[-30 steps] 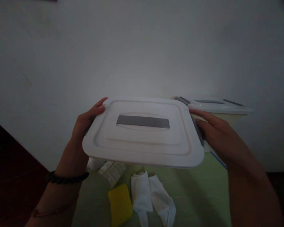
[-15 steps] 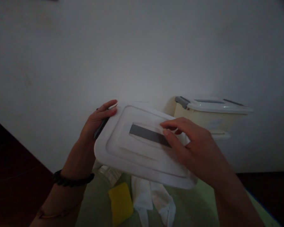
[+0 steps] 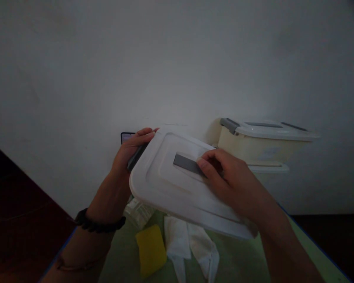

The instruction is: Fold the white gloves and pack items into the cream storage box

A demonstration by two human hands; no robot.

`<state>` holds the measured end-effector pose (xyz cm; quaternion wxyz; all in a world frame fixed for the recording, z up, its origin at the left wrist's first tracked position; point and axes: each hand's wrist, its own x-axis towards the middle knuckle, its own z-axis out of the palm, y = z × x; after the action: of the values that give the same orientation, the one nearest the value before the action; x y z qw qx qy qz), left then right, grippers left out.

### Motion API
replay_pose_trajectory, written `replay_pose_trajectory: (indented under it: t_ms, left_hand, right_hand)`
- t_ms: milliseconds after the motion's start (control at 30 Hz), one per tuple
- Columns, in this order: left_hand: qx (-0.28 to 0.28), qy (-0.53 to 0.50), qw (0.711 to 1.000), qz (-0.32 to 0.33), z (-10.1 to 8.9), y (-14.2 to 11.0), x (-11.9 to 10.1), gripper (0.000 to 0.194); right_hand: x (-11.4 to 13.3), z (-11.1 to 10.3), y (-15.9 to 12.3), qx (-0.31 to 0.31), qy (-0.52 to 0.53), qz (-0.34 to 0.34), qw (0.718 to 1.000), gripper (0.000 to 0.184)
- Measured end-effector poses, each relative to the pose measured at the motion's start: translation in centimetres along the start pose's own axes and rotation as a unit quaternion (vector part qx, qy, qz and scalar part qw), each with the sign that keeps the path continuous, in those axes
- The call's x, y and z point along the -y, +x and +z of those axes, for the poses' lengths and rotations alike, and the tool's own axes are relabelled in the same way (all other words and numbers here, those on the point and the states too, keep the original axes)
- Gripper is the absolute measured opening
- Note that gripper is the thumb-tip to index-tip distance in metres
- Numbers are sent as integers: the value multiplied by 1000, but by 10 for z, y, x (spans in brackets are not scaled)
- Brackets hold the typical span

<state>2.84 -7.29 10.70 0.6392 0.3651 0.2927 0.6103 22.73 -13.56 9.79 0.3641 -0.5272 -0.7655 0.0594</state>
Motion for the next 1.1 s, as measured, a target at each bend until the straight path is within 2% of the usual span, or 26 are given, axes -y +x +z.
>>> replay_pose_trajectory:
  t_ms: [233, 400, 567, 867, 1100]
  left_hand:
    - [-67, -13, 998, -8, 3, 4, 4, 21]
    - [-67, 9, 998, -13, 7, -2, 1, 20]
    - [-90, 13, 996, 2, 9, -3, -1, 19]
    - [-66, 21, 998, 14, 4, 0, -2, 16]
    - [-71, 35, 997, 8, 4, 4, -4, 18]
  right_hand:
    - [3, -1, 4, 12, -8, 41, 999, 33]
    - [9, 2, 3, -5, -111, 84, 990, 37]
    - [10, 9, 3, 9, -183, 79, 980, 39]
    - [4, 7, 2, 49, -97, 31, 994, 38]
    - [5, 5, 1, 98, -71, 48, 992, 30]
